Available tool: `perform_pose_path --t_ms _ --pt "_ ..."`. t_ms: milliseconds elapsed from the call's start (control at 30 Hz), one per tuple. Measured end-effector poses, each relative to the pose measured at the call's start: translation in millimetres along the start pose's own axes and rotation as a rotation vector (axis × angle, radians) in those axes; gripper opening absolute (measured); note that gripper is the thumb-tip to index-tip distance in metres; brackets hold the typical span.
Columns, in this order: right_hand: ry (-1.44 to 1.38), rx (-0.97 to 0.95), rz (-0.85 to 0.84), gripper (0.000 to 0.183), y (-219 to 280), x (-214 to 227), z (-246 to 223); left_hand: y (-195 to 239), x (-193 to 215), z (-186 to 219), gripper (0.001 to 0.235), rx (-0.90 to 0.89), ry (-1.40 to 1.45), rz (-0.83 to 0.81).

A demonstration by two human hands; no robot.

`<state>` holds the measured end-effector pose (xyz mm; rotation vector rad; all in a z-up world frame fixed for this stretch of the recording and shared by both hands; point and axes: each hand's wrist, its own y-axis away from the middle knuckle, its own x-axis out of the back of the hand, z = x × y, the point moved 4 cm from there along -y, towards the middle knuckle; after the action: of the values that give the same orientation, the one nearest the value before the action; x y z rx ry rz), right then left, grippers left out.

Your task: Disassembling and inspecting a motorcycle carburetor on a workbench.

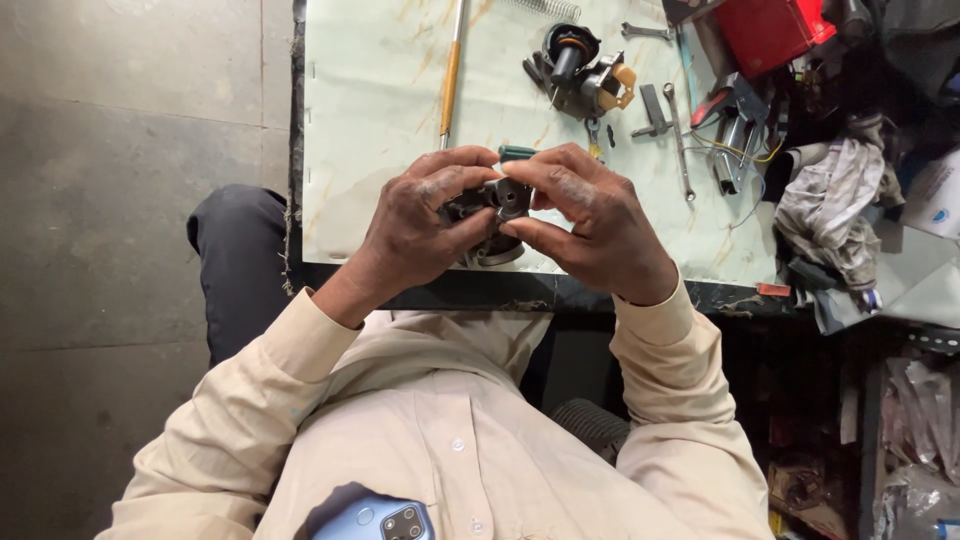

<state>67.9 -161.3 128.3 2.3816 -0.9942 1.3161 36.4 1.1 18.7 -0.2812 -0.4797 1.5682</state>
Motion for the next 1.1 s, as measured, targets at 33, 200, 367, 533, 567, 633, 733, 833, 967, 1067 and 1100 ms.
perform_pose_path --t_ms 33,200,367,533,567,633,733,833,967,1067,1100 --pt "0.0 -0.001 -0.001 0.046 0 0 0 0 0 0 0.031 0.001 0.001 0.001" --pt "-0.076 0.028 0.017 0.045 3 3 0 0 0 1 0.03 0.007 -0.009 0.006" --pt "-0.049 0.007 -0.003 0.046 1 10 -3 -1 0 0 0.029 0.037 -0.02 -0.016" --pt "-0.064 -0.007 -0.031 0.048 2 4 -1 -2 1 -2 0.031 0.051 -0.013 -0.026" --pt "-0.075 -0.006 -0.03 0.048 2 3 -2 -2 0 -4 0.031 0.046 -0.026 -0.043" --pt "-0.084 -0.003 -0.029 0.049 2 2 -4 -2 0 -5 0.031 0.04 -0.039 -0.059" --pt "-0.045 -0.009 -0.028 0.049 0 4 -7 -2 1 -6 0.033 0.038 -0.023 -0.06" --pt "-0.013 -0.01 -0.05 0.049 -1 4 -9 -2 0 -6 0.031 0.034 -0.037 -0.065" --pt "0.04 0.026 -0.078 0.054 -5 6 -17 -3 1 -5 0.032 0.034 -0.035 -0.072" --pt "0.126 0.071 -0.102 0.056 -7 8 -18 -4 2 -5 0.033 0.036 -0.025 -0.079" --pt "0.182 0.106 -0.114 0.057 -7 8 -19 -3 2 -5 0.034 0.037 -0.019 -0.082"
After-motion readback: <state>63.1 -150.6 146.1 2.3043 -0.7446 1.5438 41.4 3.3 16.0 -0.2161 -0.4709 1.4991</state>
